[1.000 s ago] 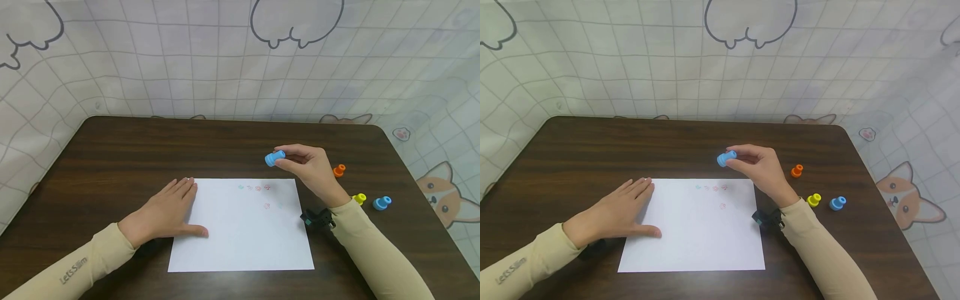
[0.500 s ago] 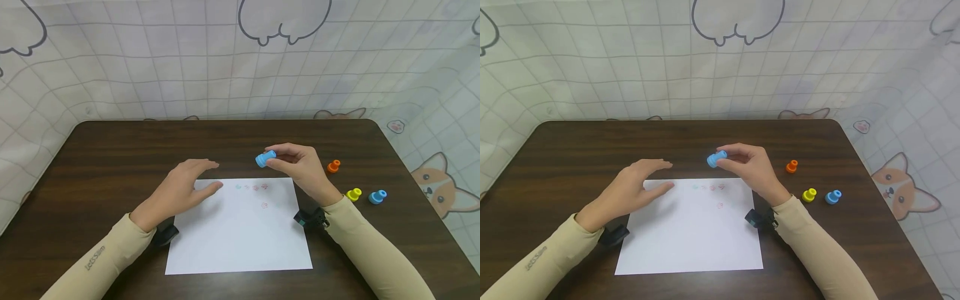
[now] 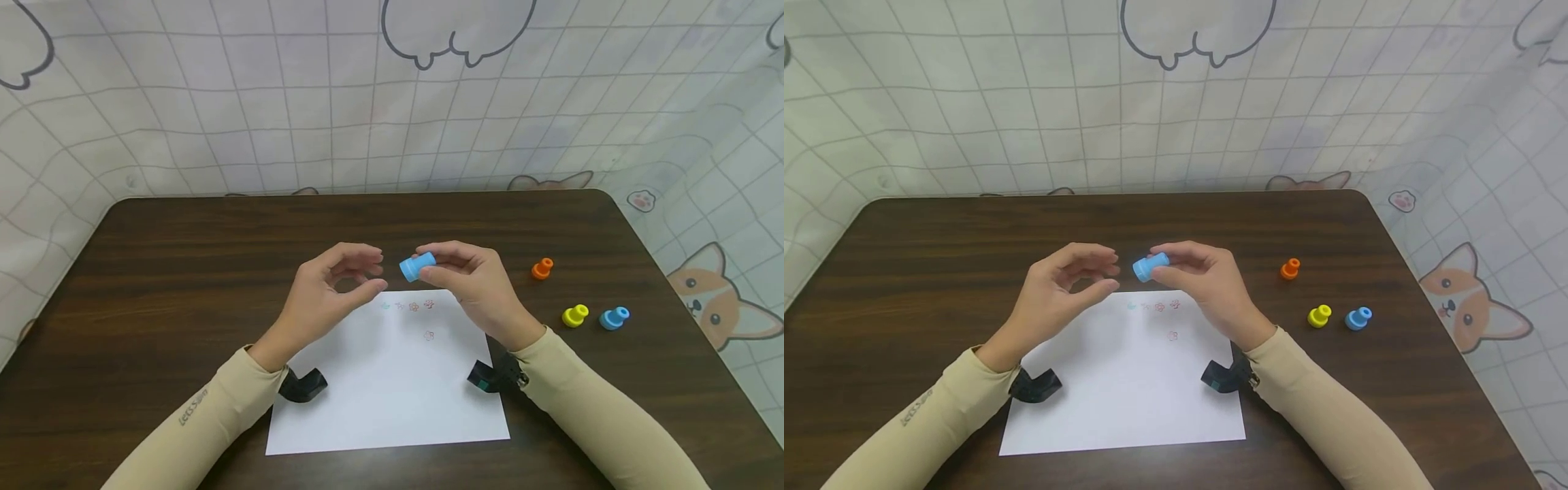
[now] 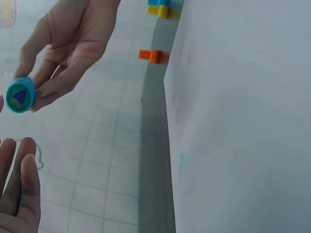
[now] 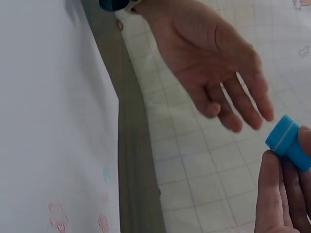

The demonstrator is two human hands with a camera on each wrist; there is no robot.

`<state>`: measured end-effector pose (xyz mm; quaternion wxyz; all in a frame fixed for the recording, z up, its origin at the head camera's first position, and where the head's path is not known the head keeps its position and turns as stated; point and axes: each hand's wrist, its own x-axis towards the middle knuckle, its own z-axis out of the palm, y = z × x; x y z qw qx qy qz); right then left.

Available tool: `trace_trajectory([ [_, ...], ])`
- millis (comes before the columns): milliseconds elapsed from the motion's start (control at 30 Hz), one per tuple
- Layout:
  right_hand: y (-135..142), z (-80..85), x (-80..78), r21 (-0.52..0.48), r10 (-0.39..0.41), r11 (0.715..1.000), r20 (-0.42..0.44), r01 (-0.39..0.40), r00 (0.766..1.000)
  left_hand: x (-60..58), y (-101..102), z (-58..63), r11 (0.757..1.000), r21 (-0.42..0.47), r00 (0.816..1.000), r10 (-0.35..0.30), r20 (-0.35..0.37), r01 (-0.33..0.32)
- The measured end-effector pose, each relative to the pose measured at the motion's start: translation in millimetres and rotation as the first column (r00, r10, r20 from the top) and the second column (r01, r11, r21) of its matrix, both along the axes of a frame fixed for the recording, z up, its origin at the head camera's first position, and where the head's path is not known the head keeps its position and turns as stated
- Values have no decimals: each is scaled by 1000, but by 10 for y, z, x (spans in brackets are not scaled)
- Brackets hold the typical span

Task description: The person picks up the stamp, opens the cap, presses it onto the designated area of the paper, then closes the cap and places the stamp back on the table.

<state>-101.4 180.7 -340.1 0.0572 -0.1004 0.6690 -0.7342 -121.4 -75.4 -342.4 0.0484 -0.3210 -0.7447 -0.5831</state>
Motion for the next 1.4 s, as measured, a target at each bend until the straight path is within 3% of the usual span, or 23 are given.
trace_trajectory([
  [233,-122,19,92,-33,43,999,23,-42,999,91,59,-32,999,31,999,6,53,-8],
  [533,-201,14,162,-58,47,997,44,-44,998,148,142,-45,995,104,999,6,-32,-2],
  [833,-229,-6,168,-106,69,992,22,-67,997,163,130,-61,992,119,998,34,-46,-29],
  [1400,-245,-99,180,-30,8,1000,-11,-8,1000,174,111,-160,990,129,998,57,-17,-55],
])
